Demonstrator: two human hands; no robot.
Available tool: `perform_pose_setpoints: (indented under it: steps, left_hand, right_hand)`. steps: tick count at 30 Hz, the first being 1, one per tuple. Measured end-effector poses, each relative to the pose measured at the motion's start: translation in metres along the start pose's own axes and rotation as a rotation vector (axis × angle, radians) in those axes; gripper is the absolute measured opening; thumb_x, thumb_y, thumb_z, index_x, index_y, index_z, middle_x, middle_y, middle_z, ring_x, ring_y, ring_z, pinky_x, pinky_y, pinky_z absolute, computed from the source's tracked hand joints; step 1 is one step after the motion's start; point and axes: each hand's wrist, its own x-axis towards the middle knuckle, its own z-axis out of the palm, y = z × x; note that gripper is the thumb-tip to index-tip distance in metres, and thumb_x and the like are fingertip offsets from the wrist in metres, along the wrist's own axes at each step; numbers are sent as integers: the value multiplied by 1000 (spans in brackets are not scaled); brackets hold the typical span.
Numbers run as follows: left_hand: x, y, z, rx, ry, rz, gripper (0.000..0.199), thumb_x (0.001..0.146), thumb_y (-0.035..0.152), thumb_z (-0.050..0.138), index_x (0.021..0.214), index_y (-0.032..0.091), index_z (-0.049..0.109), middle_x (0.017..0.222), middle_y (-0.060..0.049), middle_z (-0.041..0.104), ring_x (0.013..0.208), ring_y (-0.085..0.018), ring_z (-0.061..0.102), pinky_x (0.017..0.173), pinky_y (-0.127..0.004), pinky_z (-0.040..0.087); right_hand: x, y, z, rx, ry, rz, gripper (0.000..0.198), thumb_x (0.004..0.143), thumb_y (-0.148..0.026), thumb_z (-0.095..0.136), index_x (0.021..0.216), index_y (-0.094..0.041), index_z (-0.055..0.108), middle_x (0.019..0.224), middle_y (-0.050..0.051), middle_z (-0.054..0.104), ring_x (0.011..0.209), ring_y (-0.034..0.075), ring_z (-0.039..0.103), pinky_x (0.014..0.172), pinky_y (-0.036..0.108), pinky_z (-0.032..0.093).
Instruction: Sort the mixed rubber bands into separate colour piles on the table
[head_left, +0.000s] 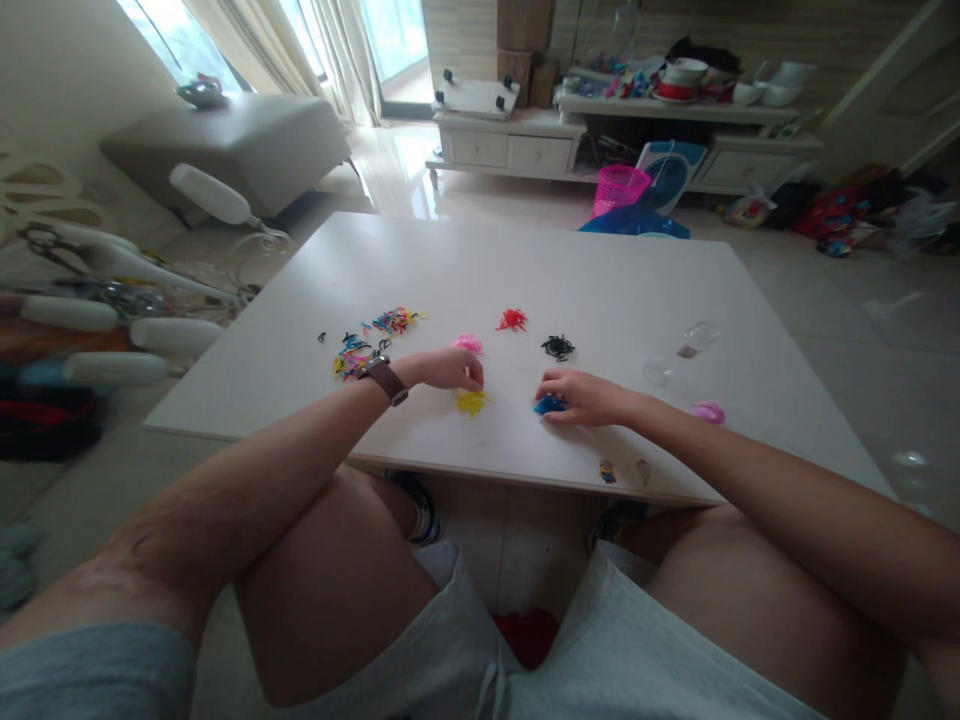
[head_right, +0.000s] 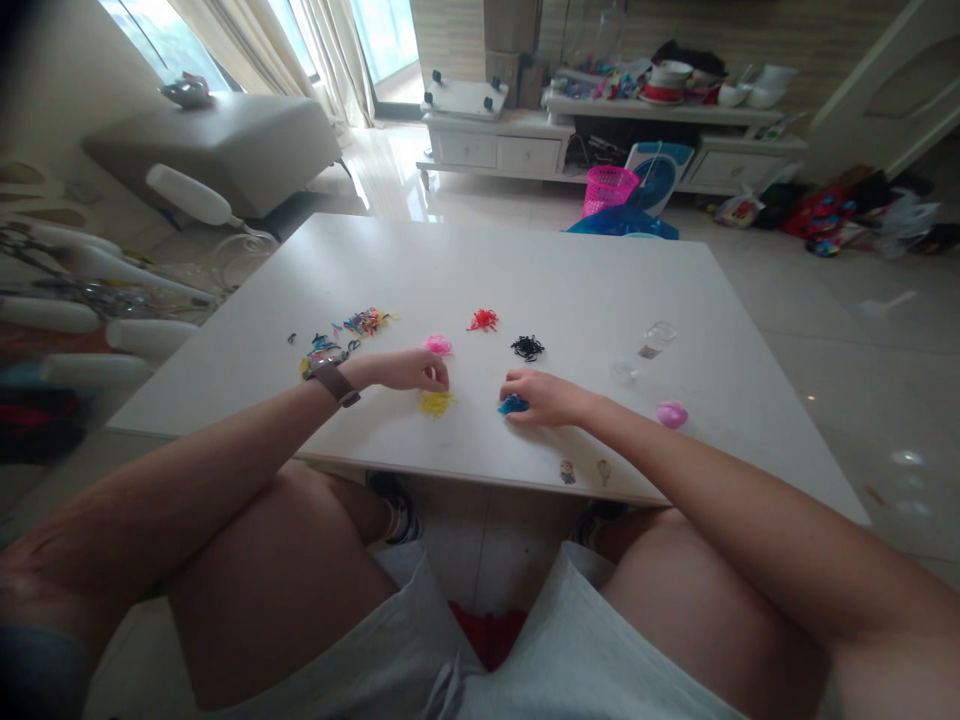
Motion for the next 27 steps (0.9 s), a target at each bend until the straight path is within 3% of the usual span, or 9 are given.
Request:
perform_pose_setpoints:
  steps: [3, 6, 11, 14, 20, 27]
  left_hand:
    - [-7, 2, -11, -24, 42, -17, 21, 78, 33, 67, 88, 17, 78, 86, -4, 75, 76, -15, 64, 67, -23, 45]
    - [-23, -4, -32, -76, 160, -91, 22, 76, 34, 68, 87, 16, 77, 79, -4, 73, 72, -15, 63, 63, -23, 45]
    - [-63, -32, -60, -261, 619, -365, 23, 72, 35, 72, 83, 15, 75, 72, -6, 70, 64, -15, 61, 56, -23, 44]
    - [-81, -53, -59, -341, 745, -497, 26, 65, 36, 76, 79, 15, 76, 66, -5, 67, 61, -15, 59, 51, -22, 41]
    - [-98, -90, -44, -347, 811, -656, 30, 51, 32, 82, 74, 15, 76, 59, -4, 65, 58, -16, 57, 51, -24, 41]
    - [-103, -109, -41, -351, 653, -712, 29, 41, 32, 87, 62, 17, 73, 58, -4, 66, 61, -19, 60, 56, -27, 46]
  right_hand:
    - [0, 0, -1, 3, -1, 5, 18, 83, -25, 70, 99, -18, 73, 98, 8, 63, 85, 19, 59, 75, 29, 46]
    - [-2, 1, -2, 5, 20, 0, 17, 85, -27, 69, 99, -18, 73, 99, 8, 63, 86, 19, 60, 76, 29, 46]
    - [-6, 6, -5, 21, 63, 40, 23, 91, -35, 63, 104, -18, 72, 101, 9, 64, 81, 17, 60, 75, 29, 46]
    - [-7, 11, -6, 53, 56, 70, 25, 93, -37, 60, 103, -17, 72, 98, 9, 64, 75, 16, 59, 70, 28, 45]
    - [-3, 17, -7, 86, 59, 75, 23, 93, -36, 60, 98, -18, 73, 94, 8, 66, 77, 17, 60, 69, 28, 46]
    - [-3, 16, -7, 95, 69, 96, 22, 91, -35, 61, 96, -17, 73, 94, 8, 67, 78, 17, 62, 71, 29, 48]
